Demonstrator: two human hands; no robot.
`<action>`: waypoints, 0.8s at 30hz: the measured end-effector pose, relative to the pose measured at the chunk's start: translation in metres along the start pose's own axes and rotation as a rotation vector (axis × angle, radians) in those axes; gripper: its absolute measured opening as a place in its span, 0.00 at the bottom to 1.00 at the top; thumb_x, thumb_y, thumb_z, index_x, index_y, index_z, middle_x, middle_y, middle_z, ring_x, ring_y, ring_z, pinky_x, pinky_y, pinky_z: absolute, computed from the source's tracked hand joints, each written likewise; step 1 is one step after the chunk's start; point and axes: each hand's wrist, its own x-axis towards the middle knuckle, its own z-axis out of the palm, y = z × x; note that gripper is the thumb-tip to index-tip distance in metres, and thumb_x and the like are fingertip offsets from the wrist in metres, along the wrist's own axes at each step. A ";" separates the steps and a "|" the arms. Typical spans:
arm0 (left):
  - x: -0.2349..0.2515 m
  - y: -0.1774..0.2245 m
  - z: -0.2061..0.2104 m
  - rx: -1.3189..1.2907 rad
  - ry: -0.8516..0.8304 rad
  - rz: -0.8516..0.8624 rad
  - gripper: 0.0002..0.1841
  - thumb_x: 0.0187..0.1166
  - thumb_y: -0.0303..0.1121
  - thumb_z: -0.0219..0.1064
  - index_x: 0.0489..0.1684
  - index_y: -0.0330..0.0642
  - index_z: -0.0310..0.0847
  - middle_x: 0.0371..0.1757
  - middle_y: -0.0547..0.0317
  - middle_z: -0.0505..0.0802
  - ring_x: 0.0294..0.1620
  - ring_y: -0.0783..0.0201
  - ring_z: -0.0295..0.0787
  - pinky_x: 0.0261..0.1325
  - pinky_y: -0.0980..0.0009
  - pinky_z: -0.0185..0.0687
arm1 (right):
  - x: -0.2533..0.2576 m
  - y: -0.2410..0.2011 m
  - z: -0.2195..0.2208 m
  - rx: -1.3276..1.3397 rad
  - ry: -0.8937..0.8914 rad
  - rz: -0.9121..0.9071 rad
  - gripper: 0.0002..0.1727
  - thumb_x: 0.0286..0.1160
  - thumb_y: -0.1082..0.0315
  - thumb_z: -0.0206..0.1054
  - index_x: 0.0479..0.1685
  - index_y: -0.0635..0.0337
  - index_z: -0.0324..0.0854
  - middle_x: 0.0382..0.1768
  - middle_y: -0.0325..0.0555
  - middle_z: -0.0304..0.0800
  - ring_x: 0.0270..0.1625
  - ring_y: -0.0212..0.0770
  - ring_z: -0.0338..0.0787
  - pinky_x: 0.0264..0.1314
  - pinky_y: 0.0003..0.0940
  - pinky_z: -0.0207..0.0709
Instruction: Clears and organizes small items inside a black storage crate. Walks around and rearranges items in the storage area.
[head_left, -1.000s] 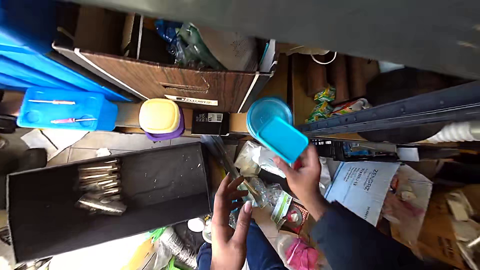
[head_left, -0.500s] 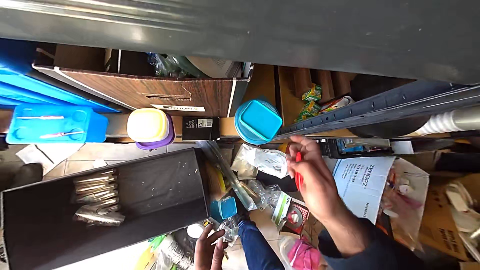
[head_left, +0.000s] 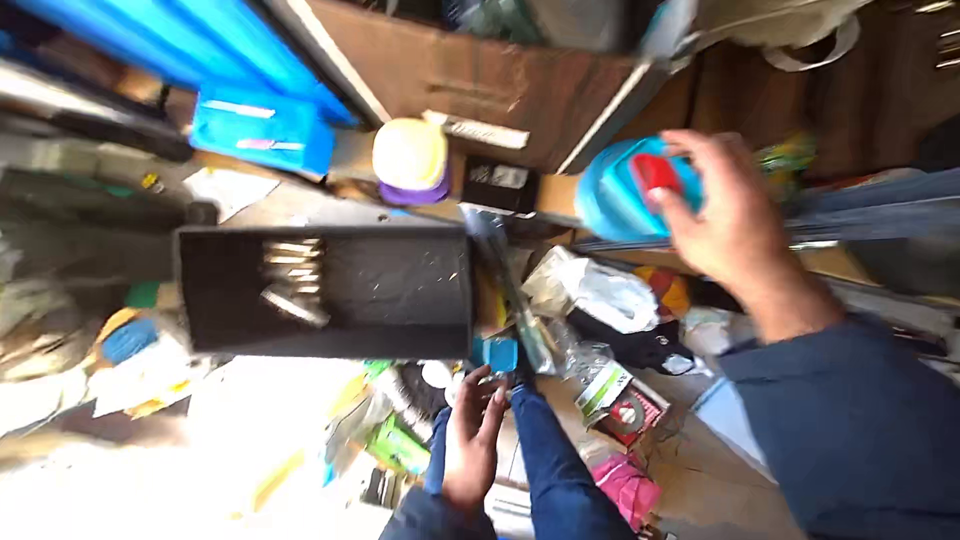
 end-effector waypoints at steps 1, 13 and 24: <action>0.001 -0.005 -0.012 0.013 0.035 -0.015 0.25 0.87 0.35 0.62 0.78 0.29 0.67 0.59 0.44 0.92 0.53 0.51 0.94 0.54 0.56 0.94 | -0.004 0.001 0.003 -0.015 0.025 -0.046 0.26 0.82 0.66 0.65 0.80 0.56 0.74 0.76 0.60 0.76 0.77 0.59 0.79 0.77 0.60 0.75; -0.059 -0.021 -0.113 0.143 0.155 -0.166 0.24 0.87 0.38 0.60 0.75 0.31 0.72 0.59 0.46 0.93 0.51 0.54 0.94 0.51 0.57 0.94 | -0.181 -0.021 0.079 0.384 0.235 -0.181 0.16 0.77 0.58 0.70 0.61 0.48 0.85 0.63 0.39 0.85 0.67 0.37 0.84 0.68 0.38 0.83; -0.115 -0.006 -0.208 0.209 0.120 -0.237 0.24 0.89 0.39 0.54 0.76 0.32 0.71 0.59 0.47 0.93 0.52 0.53 0.94 0.49 0.58 0.93 | -0.457 0.002 0.082 0.219 -0.039 0.556 0.22 0.80 0.57 0.64 0.61 0.65 0.84 0.50 0.54 0.91 0.47 0.43 0.92 0.52 0.44 0.89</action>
